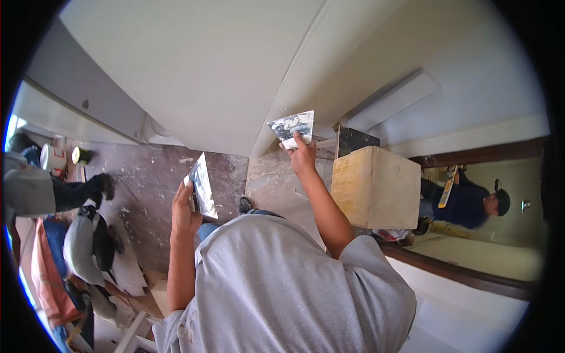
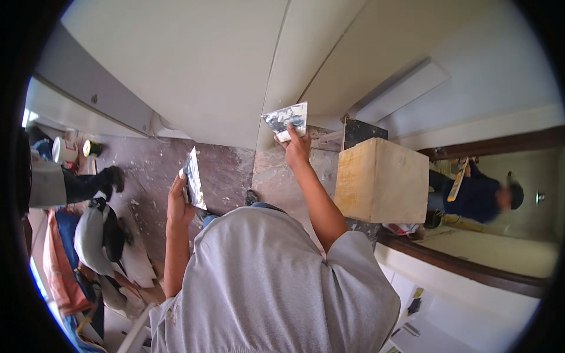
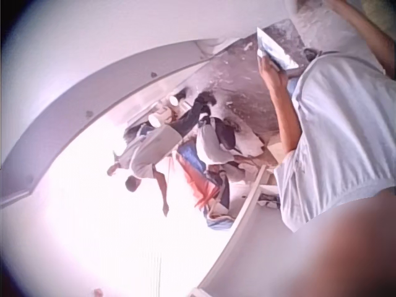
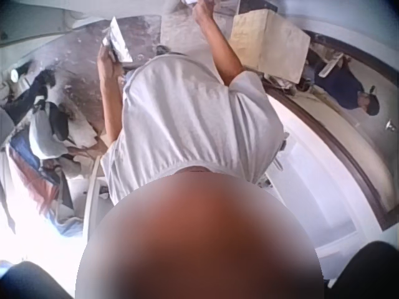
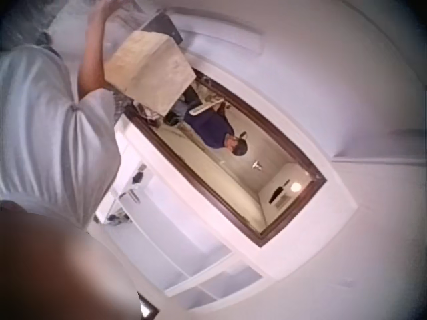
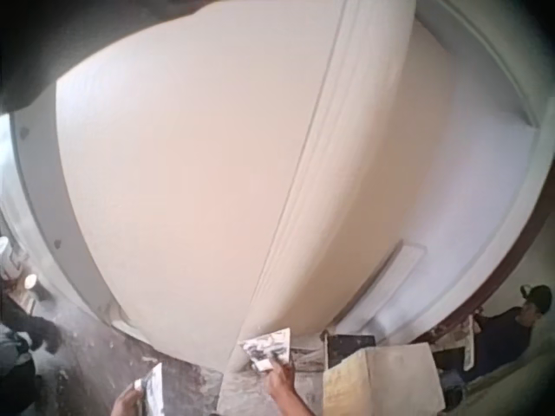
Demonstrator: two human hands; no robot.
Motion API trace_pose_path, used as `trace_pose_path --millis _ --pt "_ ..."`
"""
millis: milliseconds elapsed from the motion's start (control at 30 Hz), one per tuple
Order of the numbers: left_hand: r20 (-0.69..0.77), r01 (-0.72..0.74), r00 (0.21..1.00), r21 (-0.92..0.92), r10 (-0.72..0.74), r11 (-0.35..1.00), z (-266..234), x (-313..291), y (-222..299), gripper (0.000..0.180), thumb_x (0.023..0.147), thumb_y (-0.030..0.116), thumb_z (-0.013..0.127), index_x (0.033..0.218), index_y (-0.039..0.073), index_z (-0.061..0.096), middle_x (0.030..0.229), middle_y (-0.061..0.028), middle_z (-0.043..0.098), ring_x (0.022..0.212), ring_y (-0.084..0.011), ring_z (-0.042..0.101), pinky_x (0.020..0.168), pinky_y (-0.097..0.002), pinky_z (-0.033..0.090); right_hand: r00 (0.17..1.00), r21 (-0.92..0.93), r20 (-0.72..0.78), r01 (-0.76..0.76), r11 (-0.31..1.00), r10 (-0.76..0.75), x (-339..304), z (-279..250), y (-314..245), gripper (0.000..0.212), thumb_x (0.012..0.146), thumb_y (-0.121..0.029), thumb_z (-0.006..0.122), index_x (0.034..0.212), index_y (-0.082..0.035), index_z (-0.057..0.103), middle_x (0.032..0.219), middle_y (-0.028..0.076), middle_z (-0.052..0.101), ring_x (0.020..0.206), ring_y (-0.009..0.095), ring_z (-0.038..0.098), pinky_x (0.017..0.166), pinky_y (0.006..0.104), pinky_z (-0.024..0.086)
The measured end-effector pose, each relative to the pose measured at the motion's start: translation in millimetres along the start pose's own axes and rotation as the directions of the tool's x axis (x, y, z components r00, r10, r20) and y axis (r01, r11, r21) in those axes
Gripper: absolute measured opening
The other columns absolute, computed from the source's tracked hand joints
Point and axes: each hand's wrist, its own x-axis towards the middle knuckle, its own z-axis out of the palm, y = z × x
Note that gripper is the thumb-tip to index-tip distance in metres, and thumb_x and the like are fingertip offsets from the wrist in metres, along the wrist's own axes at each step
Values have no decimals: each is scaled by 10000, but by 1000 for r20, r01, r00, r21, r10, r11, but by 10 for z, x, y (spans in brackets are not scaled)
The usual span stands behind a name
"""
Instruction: Applying putty or filler to the seams and gaps of a built-in cabinet or wall unit using a putty knife.
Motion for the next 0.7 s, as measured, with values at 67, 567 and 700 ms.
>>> trace_pose_path --millis 67,567,700 --pt "15 2 1000 8 -2 1000 -12 -3 -6 270 1066 185 507 1298 65 575 1056 -31 701 835 -127 709 715 -286 594 1000 57 -12 -1 998 2 96 -42 61 385 984 -98 675 1339 -148 535 1272 60 636 1119 272 664 828 504 628" --pt "36 -26 999 42 25 999 -37 -46 140 294 1061 175 500 1312 32 556 1111 -68 688 919 -184 701 796 -344 589 995 320 98 -11 947 -21 596 -377 320 325 990 -114 680 1293 -177 582 1280 27 652 1140 260 657 882 493 593" --pt "-30 -32 999 54 33 998 -70 -156 174 293 1054 184 487 1306 52 560 1101 -82 676 963 -207 696 824 -385 599 996 364 89 -36 931 3 687 -246 577 336 1012 -160 643 1338 -163 563 1303 65 641 1191 272 629 950 533 546"
